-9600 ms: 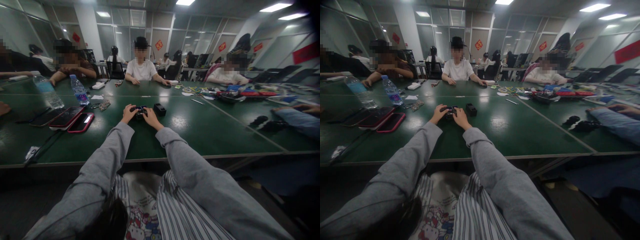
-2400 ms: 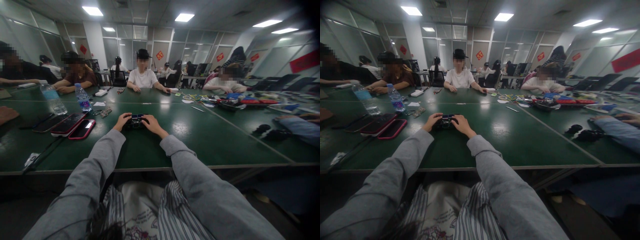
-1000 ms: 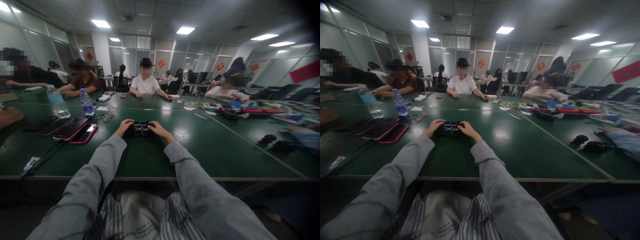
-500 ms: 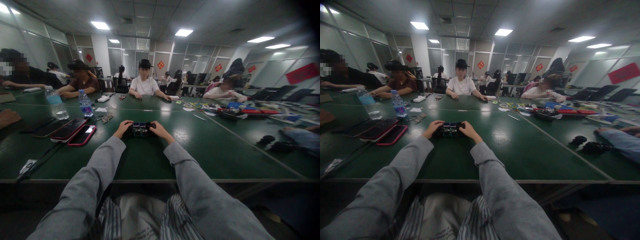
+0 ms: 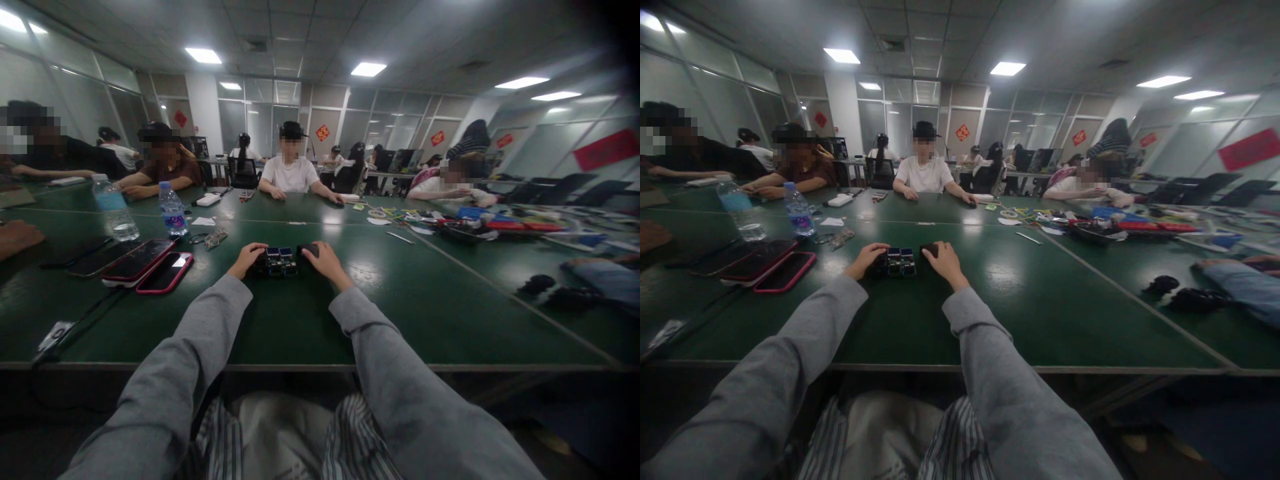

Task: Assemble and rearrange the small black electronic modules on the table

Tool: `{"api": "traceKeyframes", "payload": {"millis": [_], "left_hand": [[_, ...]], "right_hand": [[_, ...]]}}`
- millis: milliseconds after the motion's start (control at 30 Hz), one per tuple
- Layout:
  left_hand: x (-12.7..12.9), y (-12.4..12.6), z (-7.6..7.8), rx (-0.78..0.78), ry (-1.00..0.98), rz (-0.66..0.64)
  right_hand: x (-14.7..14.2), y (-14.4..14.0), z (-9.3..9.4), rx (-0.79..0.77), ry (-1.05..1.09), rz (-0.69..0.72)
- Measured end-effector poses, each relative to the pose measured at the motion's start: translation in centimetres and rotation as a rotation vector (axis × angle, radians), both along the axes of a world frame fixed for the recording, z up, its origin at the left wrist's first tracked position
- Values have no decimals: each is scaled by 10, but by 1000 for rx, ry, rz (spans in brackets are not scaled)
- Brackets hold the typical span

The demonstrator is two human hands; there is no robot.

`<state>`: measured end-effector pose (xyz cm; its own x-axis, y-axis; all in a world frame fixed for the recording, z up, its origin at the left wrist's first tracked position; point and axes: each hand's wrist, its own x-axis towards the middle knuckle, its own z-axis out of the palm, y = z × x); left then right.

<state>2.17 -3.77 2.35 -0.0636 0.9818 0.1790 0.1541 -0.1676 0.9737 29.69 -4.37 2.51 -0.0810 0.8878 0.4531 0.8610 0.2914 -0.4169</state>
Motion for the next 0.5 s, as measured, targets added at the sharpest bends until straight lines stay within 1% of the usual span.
{"api": "traceKeyframes", "payload": {"millis": [100,200,300,400,500], "left_hand": [[0,1,0,8,4,7],[-1,1,-1,6,1,-3],[-1,-1,0,6,3,1],[0,-3,2,9,5,7],[1,-4,3,16,5,7]], "right_hand": [[-4,-5,1,-7,-130,69],[-2,-3,5,-71,-93,29],[9,3,10,-124,-55,-26],[16,4,12,-132,-36,-67],[9,-3,10,-109,-37,-42]]}}
